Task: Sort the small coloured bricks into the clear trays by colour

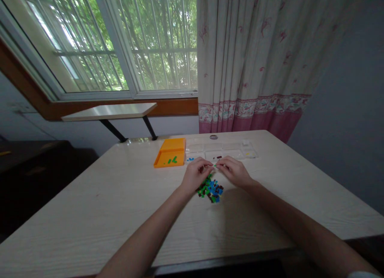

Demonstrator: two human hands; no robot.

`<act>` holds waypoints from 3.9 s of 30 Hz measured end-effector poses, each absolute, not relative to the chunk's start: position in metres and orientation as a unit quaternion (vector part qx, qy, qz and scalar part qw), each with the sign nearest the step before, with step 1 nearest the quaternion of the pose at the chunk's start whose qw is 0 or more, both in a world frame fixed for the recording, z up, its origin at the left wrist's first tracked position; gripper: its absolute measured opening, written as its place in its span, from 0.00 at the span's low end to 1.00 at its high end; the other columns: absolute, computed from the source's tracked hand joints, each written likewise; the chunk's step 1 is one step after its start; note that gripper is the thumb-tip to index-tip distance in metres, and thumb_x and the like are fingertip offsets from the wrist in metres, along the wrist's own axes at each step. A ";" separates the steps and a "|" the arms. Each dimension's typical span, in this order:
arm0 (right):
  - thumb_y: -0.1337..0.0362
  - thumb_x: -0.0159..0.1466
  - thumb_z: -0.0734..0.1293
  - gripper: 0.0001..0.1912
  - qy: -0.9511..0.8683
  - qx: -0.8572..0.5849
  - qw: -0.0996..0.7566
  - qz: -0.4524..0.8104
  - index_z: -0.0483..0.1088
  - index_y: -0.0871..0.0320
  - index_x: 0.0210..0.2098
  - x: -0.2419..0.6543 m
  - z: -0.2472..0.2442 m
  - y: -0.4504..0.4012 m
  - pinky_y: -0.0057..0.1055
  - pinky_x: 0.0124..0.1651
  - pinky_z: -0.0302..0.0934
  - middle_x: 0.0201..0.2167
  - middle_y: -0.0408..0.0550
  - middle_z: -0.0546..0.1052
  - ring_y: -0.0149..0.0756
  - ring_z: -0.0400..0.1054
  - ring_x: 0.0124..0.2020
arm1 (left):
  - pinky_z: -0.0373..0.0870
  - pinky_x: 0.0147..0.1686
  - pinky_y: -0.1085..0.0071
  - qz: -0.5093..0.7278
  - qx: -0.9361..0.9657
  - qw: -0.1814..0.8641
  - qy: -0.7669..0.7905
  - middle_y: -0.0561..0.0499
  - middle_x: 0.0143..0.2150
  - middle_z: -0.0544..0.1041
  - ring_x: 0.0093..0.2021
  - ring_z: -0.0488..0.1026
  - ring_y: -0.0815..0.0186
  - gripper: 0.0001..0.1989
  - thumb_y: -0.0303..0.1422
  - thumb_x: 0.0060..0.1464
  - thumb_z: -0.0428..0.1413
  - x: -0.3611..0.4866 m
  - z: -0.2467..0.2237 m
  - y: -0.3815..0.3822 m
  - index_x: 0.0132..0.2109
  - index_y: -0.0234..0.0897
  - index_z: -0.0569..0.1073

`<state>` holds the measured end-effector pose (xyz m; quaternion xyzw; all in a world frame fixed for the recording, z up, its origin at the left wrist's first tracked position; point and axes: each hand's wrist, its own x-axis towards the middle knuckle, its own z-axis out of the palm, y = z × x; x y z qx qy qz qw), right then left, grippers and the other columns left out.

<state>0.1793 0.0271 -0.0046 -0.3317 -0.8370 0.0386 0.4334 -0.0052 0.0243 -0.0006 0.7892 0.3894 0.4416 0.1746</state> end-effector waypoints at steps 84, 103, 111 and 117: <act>0.63 0.57 0.61 0.08 -0.847 -0.378 0.282 0.246 0.70 0.61 0.31 0.178 -0.022 0.036 0.22 0.25 0.52 0.23 0.43 0.70 0.26 0.59 0.23 | 0.58 0.27 0.77 0.204 0.875 0.157 0.410 0.52 0.27 0.73 0.27 0.67 0.69 0.09 0.33 0.49 0.50 -0.013 -0.002 0.024 0.37 0.39 0.74; 0.59 0.57 0.63 0.11 -0.820 -0.398 0.330 0.245 0.70 0.60 0.30 0.172 -0.022 0.034 0.22 0.23 0.49 0.20 0.40 0.64 0.25 0.54 0.20 | 0.55 0.23 0.79 0.262 0.846 0.189 0.423 0.55 0.22 0.67 0.23 0.61 0.73 0.09 0.34 0.49 0.51 -0.013 -0.004 0.025 0.32 0.34 0.73; 0.59 0.58 0.61 0.10 -0.823 -0.393 0.351 0.214 0.69 0.60 0.31 0.173 -0.018 0.031 0.23 0.26 0.51 0.21 0.41 0.64 0.26 0.56 0.21 | 0.54 0.22 0.80 0.309 0.827 0.226 0.411 0.57 0.20 0.64 0.21 0.59 0.75 0.08 0.32 0.48 0.52 -0.012 -0.005 0.027 0.32 0.33 0.74; 0.59 0.59 0.60 0.11 -0.819 -0.392 0.362 0.213 0.68 0.60 0.32 0.173 -0.015 0.030 0.23 0.26 0.51 0.22 0.41 0.65 0.26 0.56 0.21 | 0.53 0.20 0.80 0.365 0.806 0.229 0.406 0.58 0.18 0.61 0.20 0.57 0.76 0.07 0.31 0.47 0.53 -0.011 -0.003 0.026 0.31 0.33 0.73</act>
